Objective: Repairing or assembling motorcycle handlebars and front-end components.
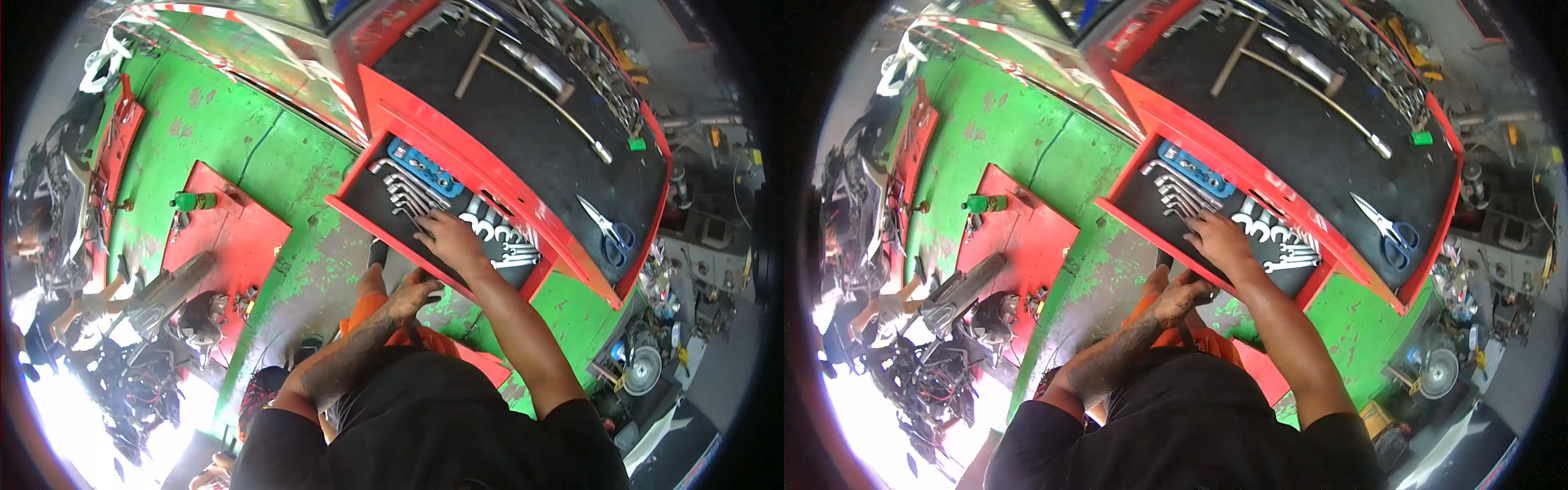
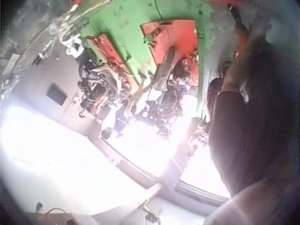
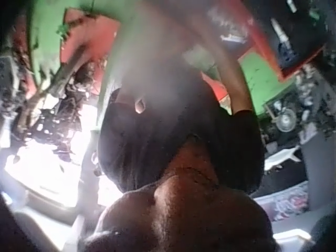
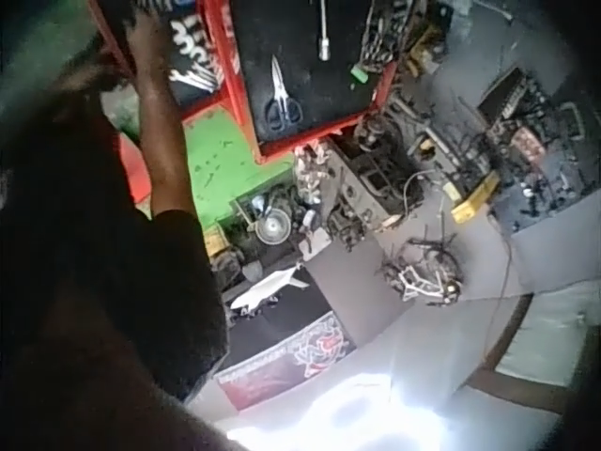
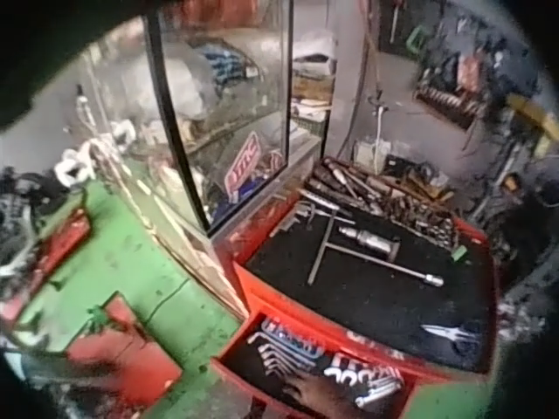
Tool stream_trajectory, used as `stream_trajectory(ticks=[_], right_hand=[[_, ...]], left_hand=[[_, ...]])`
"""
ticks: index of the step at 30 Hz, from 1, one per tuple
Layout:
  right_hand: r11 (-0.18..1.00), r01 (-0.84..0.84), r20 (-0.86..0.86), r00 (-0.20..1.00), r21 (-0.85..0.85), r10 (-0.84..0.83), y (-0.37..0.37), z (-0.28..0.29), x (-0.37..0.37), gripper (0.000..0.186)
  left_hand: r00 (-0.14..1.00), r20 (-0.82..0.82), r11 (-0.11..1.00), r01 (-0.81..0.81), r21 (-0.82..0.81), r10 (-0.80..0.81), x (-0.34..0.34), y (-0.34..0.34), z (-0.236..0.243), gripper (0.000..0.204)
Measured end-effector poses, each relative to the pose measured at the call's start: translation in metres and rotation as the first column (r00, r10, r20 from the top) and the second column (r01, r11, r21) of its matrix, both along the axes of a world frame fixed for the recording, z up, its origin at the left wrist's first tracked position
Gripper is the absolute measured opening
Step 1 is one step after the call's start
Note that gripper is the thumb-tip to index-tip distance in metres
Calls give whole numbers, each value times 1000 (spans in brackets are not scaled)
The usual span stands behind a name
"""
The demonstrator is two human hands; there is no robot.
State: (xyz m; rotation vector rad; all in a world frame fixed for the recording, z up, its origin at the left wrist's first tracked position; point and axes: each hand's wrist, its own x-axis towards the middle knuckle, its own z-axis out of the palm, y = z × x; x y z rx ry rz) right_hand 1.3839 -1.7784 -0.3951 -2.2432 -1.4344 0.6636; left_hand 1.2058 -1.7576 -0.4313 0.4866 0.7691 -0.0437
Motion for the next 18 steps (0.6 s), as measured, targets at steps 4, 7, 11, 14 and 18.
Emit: stream_trajectory(ticks=[4, 7, 11, 14, 18], right_hand=[[979, -54, 152, 985, -196, 85, 37, -40, -16, 17], [990, 36, 81, 996, -136, -26, 27, -40, -22, 18], [994, 108, -218, 969, -36, -113, 37, -11, -11, 13], [943, 203, -122, 977, 264, -176, 6, 20, 17, 13], [930, 215, -217, 964, 297, -154, 27, 121, 6, 13]], left_hand=[[894, 115, 897, 440, -48, -433, -15, 26, -28, 55], [763, 380, 852, 482, 204, -522, -15, 10, -77, 52], [758, 265, 787, 617, 6, -596, 11, 14, -84, 33], [778, 119, 781, 624, -23, -617, 46, 20, -54, 23], [685, 207, 710, 700, 80, -698, 78, 45, -58, 31]])
